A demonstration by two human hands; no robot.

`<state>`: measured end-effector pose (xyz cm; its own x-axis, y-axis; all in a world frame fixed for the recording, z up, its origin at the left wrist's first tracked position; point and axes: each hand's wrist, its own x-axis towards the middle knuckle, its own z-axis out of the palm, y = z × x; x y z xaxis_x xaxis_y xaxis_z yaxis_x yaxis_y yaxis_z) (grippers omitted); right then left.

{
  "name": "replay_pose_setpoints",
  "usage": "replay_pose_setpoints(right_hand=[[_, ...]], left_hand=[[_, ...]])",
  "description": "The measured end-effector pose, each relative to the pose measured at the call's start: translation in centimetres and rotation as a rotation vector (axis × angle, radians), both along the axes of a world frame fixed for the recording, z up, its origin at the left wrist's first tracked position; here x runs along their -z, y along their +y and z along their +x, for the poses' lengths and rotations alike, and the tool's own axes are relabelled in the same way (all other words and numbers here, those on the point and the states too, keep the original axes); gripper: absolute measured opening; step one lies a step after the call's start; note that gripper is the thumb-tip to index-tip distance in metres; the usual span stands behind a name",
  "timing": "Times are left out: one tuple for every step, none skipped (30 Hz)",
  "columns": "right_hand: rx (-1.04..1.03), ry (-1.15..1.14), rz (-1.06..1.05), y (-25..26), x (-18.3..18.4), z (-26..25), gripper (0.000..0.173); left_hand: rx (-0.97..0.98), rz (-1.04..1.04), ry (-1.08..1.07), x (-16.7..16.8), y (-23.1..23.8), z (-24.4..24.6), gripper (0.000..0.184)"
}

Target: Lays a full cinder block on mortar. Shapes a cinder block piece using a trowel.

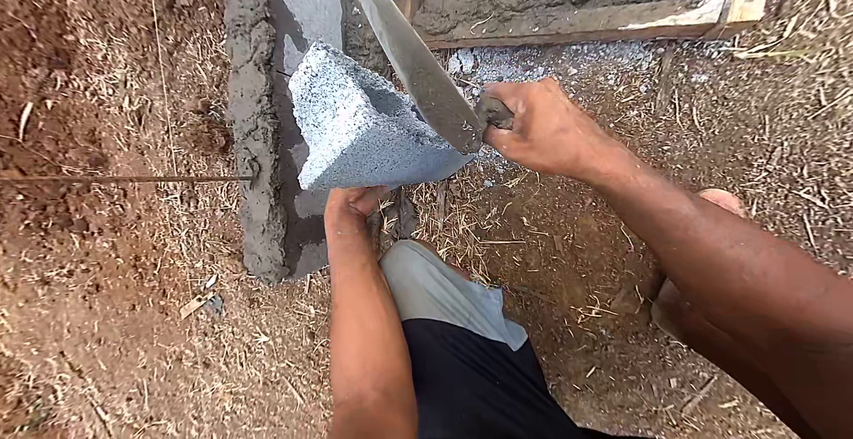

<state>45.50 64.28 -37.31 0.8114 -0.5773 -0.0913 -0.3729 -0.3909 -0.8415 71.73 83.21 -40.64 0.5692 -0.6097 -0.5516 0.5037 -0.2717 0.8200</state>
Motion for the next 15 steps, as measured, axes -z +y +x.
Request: replay_pose_setpoints(right_hand=[[-0.010,0.027,0.001,0.2,0.5,0.2,0.012],[-0.026,0.071,0.011,0.4,1.3,0.3,0.012],[-0.041,0.119,0.021,0.4,2.0,0.3,0.013],[-0.043,0.153,0.022,0.4,2.6,0.3,0.014],[-0.033,0.161,0.025,0.5,2.7,0.2,0.014],[-0.015,0.156,0.020,0.4,2.4,0.2,0.014],[0.000,0.140,0.007,0.4,1.7,0.3,0.014],[0.015,0.109,-0.012,0.5,0.7,0.4,0.014],[0.035,0.054,-0.040,0.6,-0.2,0.5,0.013],[0.055,-0.003,-0.076,0.7,-0.9,0.6,0.013],[0.071,-0.045,-0.100,0.9,-1.4,0.7,0.013],[0.078,-0.063,-0.119,1.1,-1.4,0.8,0.014],[0.080,-0.050,-0.126,1.3,-0.9,0.8,0.015],[0.067,-0.010,-0.116,1.5,0.1,0.8,0.015],[0.046,0.049,-0.082,1.7,1.2,0.8,0.016]], left_hand=[[-0.016,0.021,0.029,-0.5,-0.2,-0.1,0.016],[-0.034,0.011,0.060,-0.9,-0.2,-0.4,0.017],[-0.047,-0.019,0.101,-1.2,-0.2,-0.6,0.019],[-0.048,-0.046,0.134,-1.4,-0.1,-0.7,0.023],[-0.040,-0.074,0.164,-1.4,0.0,-0.6,0.029],[-0.035,-0.107,0.190,-1.3,0.2,-0.4,0.035],[-0.035,-0.132,0.202,-1.3,0.3,-0.4,0.041],[-0.045,-0.151,0.204,-1.3,0.3,-0.4,0.047],[-0.064,-0.176,0.204,-1.4,0.3,-0.4,0.048],[-0.076,-0.202,0.201,-1.5,0.2,-0.5,0.048],[-0.081,-0.226,0.198,-1.6,0.2,-0.5,0.046],[-0.081,-0.243,0.198,-1.7,0.1,-0.5,0.044],[-0.081,-0.255,0.200,-1.7,0.0,-0.5,0.043],[-0.088,-0.260,0.201,-1.7,-0.1,-0.6,0.042],[-0.100,-0.263,0.200,-1.7,-0.1,-0.8,0.042]])
